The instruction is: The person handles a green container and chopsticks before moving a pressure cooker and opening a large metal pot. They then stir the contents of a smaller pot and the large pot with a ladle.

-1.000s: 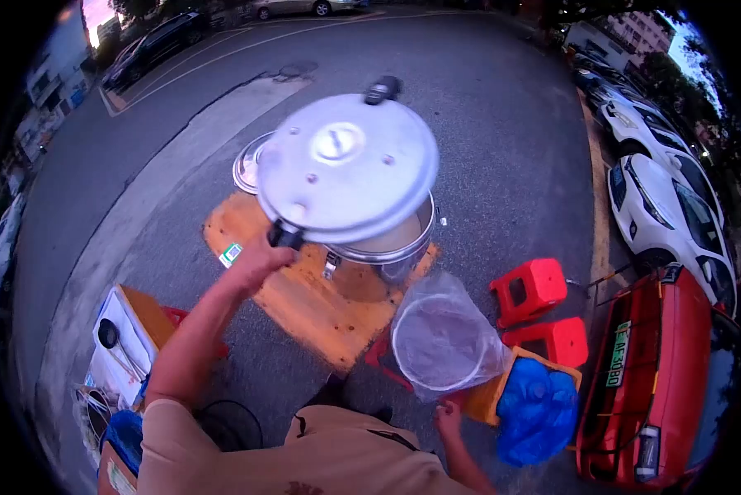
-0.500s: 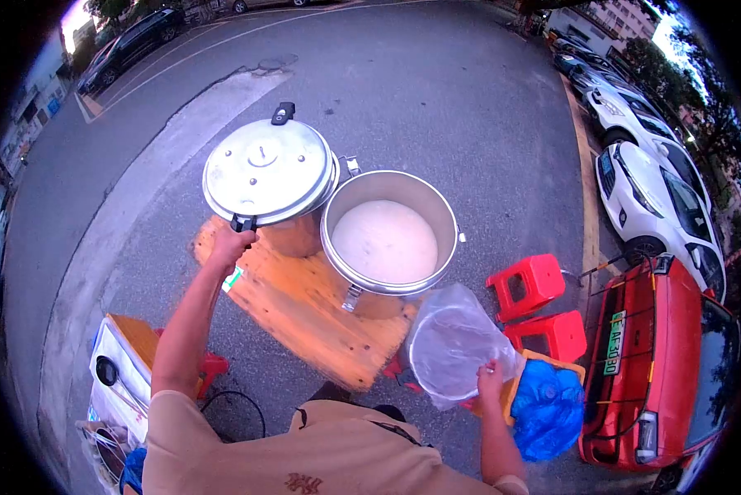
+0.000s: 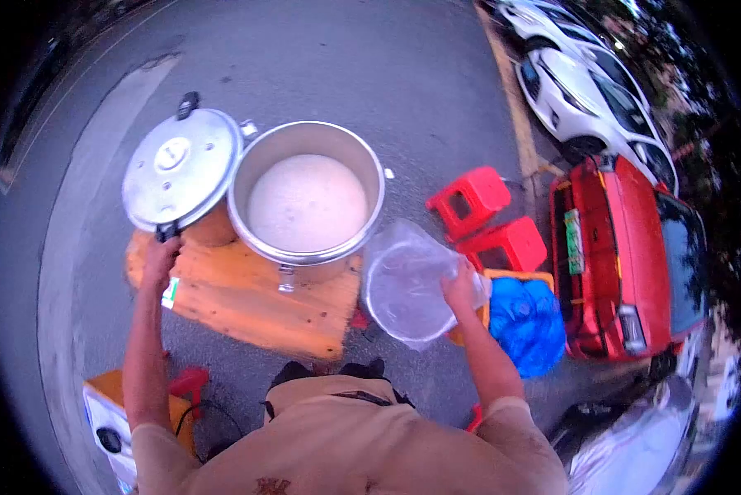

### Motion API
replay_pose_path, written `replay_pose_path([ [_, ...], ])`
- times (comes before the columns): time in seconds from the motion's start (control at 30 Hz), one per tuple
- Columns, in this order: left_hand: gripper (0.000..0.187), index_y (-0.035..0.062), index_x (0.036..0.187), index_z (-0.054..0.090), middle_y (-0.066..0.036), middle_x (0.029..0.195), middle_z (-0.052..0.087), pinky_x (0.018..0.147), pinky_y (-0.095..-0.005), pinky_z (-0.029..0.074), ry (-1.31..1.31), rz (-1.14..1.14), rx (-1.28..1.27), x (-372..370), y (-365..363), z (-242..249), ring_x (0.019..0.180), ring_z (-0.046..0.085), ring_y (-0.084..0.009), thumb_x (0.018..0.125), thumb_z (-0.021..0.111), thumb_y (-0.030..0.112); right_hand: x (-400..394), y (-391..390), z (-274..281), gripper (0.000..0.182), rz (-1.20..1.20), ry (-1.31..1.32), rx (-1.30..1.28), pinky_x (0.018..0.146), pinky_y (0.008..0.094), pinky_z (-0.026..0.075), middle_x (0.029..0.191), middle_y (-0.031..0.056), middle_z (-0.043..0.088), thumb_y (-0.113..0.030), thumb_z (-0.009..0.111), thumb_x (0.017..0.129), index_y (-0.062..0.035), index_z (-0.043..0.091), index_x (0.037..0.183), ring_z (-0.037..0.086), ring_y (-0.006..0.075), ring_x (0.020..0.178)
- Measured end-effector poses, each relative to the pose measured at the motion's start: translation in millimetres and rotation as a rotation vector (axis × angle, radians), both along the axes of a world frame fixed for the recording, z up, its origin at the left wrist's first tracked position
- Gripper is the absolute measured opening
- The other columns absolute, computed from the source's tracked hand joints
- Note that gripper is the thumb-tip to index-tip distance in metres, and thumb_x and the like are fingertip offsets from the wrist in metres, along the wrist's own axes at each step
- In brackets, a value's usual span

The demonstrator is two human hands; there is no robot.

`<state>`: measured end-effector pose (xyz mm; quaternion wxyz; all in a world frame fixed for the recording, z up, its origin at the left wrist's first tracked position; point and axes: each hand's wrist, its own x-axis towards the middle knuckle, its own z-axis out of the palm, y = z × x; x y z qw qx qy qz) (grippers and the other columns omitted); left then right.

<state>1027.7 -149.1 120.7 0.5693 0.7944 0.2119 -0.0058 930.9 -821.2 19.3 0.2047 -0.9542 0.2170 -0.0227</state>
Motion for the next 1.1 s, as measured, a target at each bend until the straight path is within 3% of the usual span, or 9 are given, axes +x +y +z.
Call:
replay_pose_path([
  [0.07, 0.02, 0.0101, 0.083, 0.056, 0.003, 0.064, 0.05, 0.043, -0.0242, 0.031, 0.032, -0.02, -0.017, 1.8, 4.9, -6.2, 0.049, 0.041, -0.0064, 0.072, 0.068, 0.021, 11.9, -8.3, -25.2, 0.08, 0.13, -0.239, -0.115, 0.099, 0.0451, 0.044, 0.144, 0.0238, 0.029, -0.011, 0.075, 0.07, -0.0013, 0.035, 0.138, 0.047, 0.0431, 0.121],
  [0.17, 0.02, 0.0109, 0.084, 0.056, 0.003, 0.064, 0.049, 0.043, -0.0233, 0.031, 0.062, -0.03, 0.001, 2.0, -5.0, 5.3, 0.049, 0.041, -0.006, 0.072, 0.069, 0.02, 26.3, -0.6, -11.6, 0.088, 0.065, -0.291, -0.057, 0.099, 0.045, 0.044, 0.146, 0.0248, 0.022, -0.007, 0.076, 0.069, -0.0015, 0.026, 0.142, 0.048, 0.0436, 0.12],
  [0.3, 0.02, 0.011, 0.084, 0.056, 0.003, 0.064, 0.049, 0.044, -0.0225, 0.032, 0.08, -0.026, -0.013, 3.3, -5.9, 5.8, 0.051, 0.042, -0.0053, 0.072, 0.07, 0.021, 48.3, -5.1, -4.5, 0.089, 0.067, -0.379, -0.047, 0.098, 0.0461, 0.044, 0.14, 0.0282, 0.032, -0.015, 0.075, 0.072, -0.0015, 0.023, 0.143, 0.046, 0.047, 0.12],
  [0.37, 0.021, 0.0107, 0.084, 0.057, 0.003, 0.064, 0.049, 0.044, -0.0224, 0.032, 0.102, -0.019, 0.001, 1.5, -11.7, 9.9, 0.051, 0.042, -0.0055, 0.072, 0.071, 0.022, 59.8, -10.1, -18.2, 0.072, 0.007, -0.067, -0.041, 0.091, 0.0473, 0.048, 0.124, 0.0302, 0.05, -0.016, 0.072, 0.074, -0.0026, 0.039, 0.137, 0.054, 0.0458, 0.11],
  [0.43, 0.024, 0.0095, 0.084, 0.058, 0.002, 0.065, 0.05, 0.045, -0.0231, 0.033, 0.11, -0.001, 0.03, 5.1, -2.4, 5.1, 0.051, 0.043, -0.0071, 0.072, 0.073, 0.025, 65.0, -30.3, -53.1, 0.047, 0.096, 0.035, -0.089, 0.085, 0.0481, 0.049, 0.1, 0.028, 0.063, -0.016, 0.069, 0.076, -0.0021, 0.057, 0.12, 0.061, 0.0434, 0.096],
  [0.5, 0.029, 0.0082, 0.083, 0.058, 0.001, 0.066, 0.052, 0.045, -0.0241, 0.034, 0.158, 0.004, 0.105, 7.7, 7.3, -4.8, 0.053, 0.044, -0.0084, 0.071, 0.075, 0.029, 59.7, -24.5, -61.0, 0.028, 0.148, -0.114, -0.04, 0.079, 0.0484, 0.05, 0.086, 0.0255, 0.065, -0.014, 0.066, 0.077, 0.0003, 0.066, 0.101, 0.064, 0.0418, 0.087],
  [0.8, 0.051, 0.0067, 0.078, 0.063, 0.0, 0.066, 0.055, 0.047, -0.0254, 0.034, 0.136, 0.017, 0.181, 3.2, -4.2, 12.8, 0.054, 0.046, -0.0091, 0.067, 0.079, 0.054, 11.4, 5.7, -16.5, 0.017, 0.242, -0.311, 0.035, 0.073, 0.0454, 0.05, 0.083, 0.0242, 0.064, -0.008, 0.06, 0.08, -0.0005, 0.065, 0.094, 0.064, 0.041, 0.083],
  [1.0, 0.051, 0.0104, 0.074, 0.059, 0.002, 0.067, 0.056, 0.047, -0.023, 0.032, 0.164, 0.066, 0.09, -2.2, -12.2, 23.2, 0.055, 0.047, -0.0064, 0.066, 0.081, 0.056, -6.5, 26.0, 36.8, 0.026, 0.226, -0.335, 0.103, 0.078, 0.0433, 0.051, 0.096, 0.0228, 0.066, -0.004, 0.055, 0.083, -0.0015, 0.065, 0.107, 0.065, 0.0392, 0.09],
  [1.1, 0.054, 0.0105, 0.079, 0.058, 0.002, 0.068, 0.057, 0.047, -0.0218, 0.033, 0.117, 0.144, 0.079, -7.6, -12.4, 13.9, 0.057, 0.049, -0.0056, 0.067, 0.079, 0.059, -16.2, 21.1, 40.6, 0.024, 0.138, -0.347, 0.187, 0.076, 0.0425, 0.051, 0.092, 0.0225, 0.066, -0.004, 0.054, 0.084, -0.0006, 0.065, 0.105, 0.065, 0.038, 0.086],
])
